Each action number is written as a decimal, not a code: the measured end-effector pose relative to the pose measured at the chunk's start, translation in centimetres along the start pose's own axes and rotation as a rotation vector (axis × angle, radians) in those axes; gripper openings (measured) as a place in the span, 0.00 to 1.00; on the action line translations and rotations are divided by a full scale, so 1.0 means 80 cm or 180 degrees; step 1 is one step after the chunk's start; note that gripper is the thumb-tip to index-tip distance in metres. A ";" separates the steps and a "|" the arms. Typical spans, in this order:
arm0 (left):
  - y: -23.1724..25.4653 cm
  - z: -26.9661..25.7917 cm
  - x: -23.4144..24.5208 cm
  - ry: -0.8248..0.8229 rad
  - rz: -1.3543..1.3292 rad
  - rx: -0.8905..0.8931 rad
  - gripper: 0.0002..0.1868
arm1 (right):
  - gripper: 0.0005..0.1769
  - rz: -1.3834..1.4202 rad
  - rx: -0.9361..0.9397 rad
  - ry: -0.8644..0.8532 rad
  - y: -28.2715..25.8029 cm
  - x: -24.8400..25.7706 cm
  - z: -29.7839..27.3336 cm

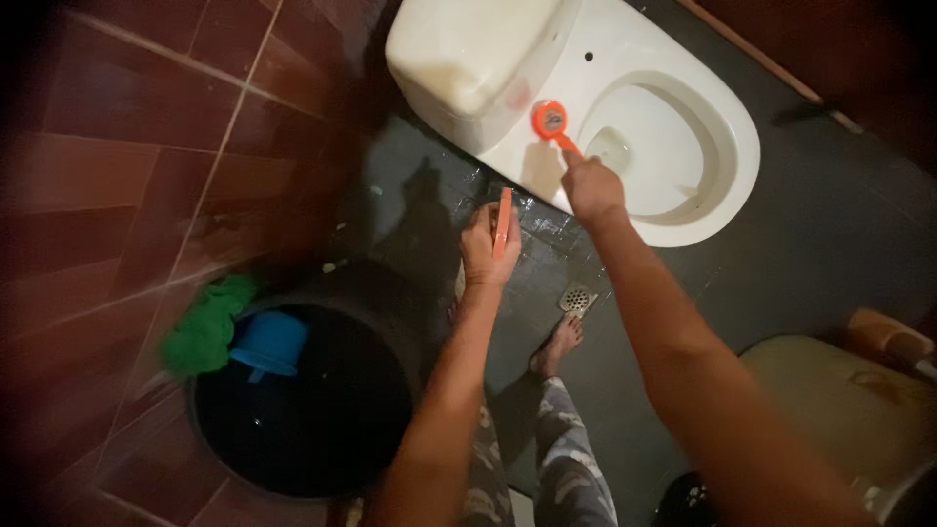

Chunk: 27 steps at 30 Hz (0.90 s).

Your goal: The person scrubs the exterior and interior surfaces of a white toilet using an orange toilet brush. They hold a white bottle in the other hand while scrubbing the tank, base, and bowl.

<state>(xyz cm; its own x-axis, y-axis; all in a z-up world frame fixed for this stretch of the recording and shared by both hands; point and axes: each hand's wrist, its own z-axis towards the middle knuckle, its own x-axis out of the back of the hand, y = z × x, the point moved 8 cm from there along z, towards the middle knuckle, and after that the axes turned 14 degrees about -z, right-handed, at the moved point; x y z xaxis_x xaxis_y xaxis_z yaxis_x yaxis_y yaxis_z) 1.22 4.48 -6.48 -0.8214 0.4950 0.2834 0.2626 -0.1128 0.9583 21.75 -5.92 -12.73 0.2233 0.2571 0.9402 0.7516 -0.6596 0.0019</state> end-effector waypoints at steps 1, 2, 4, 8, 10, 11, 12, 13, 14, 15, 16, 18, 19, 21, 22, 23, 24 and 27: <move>0.003 0.001 0.003 0.0000 -0.0004 -0.0035 0.11 | 0.24 0.0017 0.0011 -0.0073 -0.009 -0.006 -0.001; 0.005 0.002 0.006 -0.0001 -0.0007 -0.0069 0.11 | 0.25 0.0035 0.0022 -0.0146 -0.022 -0.012 -0.008; 0.007 0.003 0.009 -0.0039 -0.0008 0.0040 0.11 | 0.27 0.0048 0.0051 -0.0319 -0.037 -0.018 -0.027; 0.011 0.006 0.020 0.0047 -0.0098 0.0003 0.10 | 0.34 -0.0059 0.0229 -0.0622 -0.044 -0.026 -0.081; 0.014 0.007 0.025 0.0120 -0.0131 -0.0172 0.10 | 0.34 -0.0192 0.0335 -0.0643 -0.030 -0.022 -0.098; 0.013 0.008 0.027 0.0113 -0.0114 -0.0185 0.10 | 0.34 -0.0269 0.0376 -0.0612 -0.021 -0.015 -0.103; 0.012 0.010 0.028 0.0107 -0.0096 -0.0198 0.09 | 0.33 -0.0347 0.0417 -0.0581 -0.020 -0.009 -0.103; 0.011 0.011 0.029 0.0103 -0.0154 -0.0206 0.09 | 0.33 -0.0367 0.0214 -0.0752 -0.013 -0.008 -0.103; 0.010 0.014 0.029 0.0099 -0.0212 -0.0213 0.09 | 0.32 -0.0387 0.0009 -0.0922 0.000 -0.003 -0.100; 0.009 0.015 0.030 0.0091 -0.0267 -0.0213 0.09 | 0.32 -0.0405 -0.0197 -0.1099 0.010 -0.002 -0.096; 0.008 0.016 0.033 0.0076 -0.0259 -0.0205 0.09 | 0.30 -0.0370 -0.0290 -0.1044 0.013 0.002 -0.082; 0.006 0.020 0.037 0.0037 -0.0249 -0.0198 0.09 | 0.25 -0.0296 -0.0490 -0.0926 0.027 0.001 -0.049; 0.004 0.020 0.037 0.0060 -0.0227 -0.0162 0.09 | 0.25 -0.0250 -0.0369 -0.0606 0.023 0.002 -0.034; 0.000 0.019 0.038 0.0111 -0.0183 -0.0090 0.09 | 0.26 -0.0155 -0.0126 0.0035 0.014 0.004 -0.014; -0.003 0.017 0.038 0.0099 -0.0168 -0.0044 0.09 | 0.25 -0.0133 -0.0197 -0.0113 0.011 -0.008 -0.008; -0.005 0.016 0.039 0.0094 -0.0158 -0.0001 0.10 | 0.24 -0.0117 -0.0264 -0.0257 0.001 -0.019 -0.002; -0.006 0.015 0.039 0.0088 -0.0148 0.0043 0.11 | 0.24 -0.0101 -0.0332 -0.0401 -0.009 -0.028 0.001; -0.007 0.014 0.037 -0.0091 0.0149 0.0221 0.12 | 0.26 0.0026 0.0023 -0.0287 -0.047 -0.032 -0.032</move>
<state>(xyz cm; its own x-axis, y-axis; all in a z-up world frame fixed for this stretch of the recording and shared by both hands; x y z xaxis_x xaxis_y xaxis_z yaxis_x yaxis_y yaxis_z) -0.79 6.94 -6.19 -0.7928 0.5152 0.3257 0.3357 -0.0771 0.9388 16.79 -5.91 -14.25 0.2842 0.3143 0.9058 0.7539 -0.6569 -0.0086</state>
